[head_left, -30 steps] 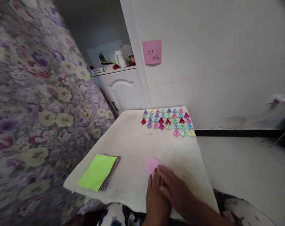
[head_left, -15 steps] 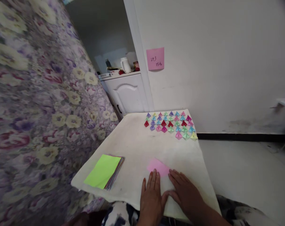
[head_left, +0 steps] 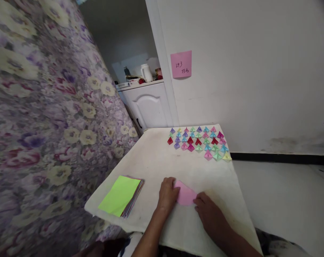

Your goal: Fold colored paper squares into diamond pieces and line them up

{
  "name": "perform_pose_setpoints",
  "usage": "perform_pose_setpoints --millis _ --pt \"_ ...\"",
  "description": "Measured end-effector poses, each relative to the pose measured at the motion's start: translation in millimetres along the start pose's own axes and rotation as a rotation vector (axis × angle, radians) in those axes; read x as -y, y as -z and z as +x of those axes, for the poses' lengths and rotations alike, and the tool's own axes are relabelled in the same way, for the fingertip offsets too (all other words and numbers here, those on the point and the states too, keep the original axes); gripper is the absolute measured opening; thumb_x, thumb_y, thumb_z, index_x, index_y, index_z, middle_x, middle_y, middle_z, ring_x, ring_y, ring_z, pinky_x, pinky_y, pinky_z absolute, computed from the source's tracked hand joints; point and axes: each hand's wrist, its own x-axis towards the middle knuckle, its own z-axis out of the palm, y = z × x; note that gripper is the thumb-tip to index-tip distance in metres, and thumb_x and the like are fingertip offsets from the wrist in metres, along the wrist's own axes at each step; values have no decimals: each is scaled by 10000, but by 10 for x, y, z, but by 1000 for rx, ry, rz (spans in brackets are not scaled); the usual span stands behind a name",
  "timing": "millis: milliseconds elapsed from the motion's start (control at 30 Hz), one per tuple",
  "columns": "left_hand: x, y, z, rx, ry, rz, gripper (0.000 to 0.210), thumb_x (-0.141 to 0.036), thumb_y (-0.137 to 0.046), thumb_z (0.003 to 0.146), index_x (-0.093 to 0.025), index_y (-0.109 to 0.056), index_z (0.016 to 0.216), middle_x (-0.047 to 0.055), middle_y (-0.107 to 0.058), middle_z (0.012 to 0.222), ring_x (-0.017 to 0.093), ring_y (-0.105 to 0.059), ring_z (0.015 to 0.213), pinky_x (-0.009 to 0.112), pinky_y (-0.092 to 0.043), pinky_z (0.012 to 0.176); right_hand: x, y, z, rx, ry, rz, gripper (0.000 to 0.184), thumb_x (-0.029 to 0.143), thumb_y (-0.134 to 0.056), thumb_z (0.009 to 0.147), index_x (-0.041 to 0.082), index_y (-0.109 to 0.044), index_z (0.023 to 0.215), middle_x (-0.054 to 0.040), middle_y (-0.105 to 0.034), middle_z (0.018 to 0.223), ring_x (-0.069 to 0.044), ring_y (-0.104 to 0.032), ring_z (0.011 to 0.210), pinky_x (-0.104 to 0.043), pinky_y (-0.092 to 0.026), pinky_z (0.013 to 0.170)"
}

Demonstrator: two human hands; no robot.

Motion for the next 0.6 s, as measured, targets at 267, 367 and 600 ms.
perform_pose_setpoints --millis 267,367,600 --pt "178 -5 17 41 171 -306 263 -125 -651 596 -170 -630 854 -46 -552 577 132 -531 563 223 -397 545 -58 60 287 11 -137 45 120 108 -505 748 216 -554 730 23 -548 763 -128 -542 689 -226 -348 619" --pt "195 -1 -72 -11 208 -452 309 -163 -663 622 -161 -613 928 -6 -607 703 145 -584 654 230 -449 602 -104 31 339 -10 -177 78 185 91 -525 687 223 -555 813 21 -545 839 -123 -534 697 -223 -341 620" --pt "109 -197 -577 -242 416 -928 663 -280 -745 612 -159 -456 1196 118 -569 1053 188 -625 826 299 -506 716 -148 28 398 -15 -226 136 270 100 -542 626 222 -564 865 9 -531 897 -131 -524 683 -235 -345 610"
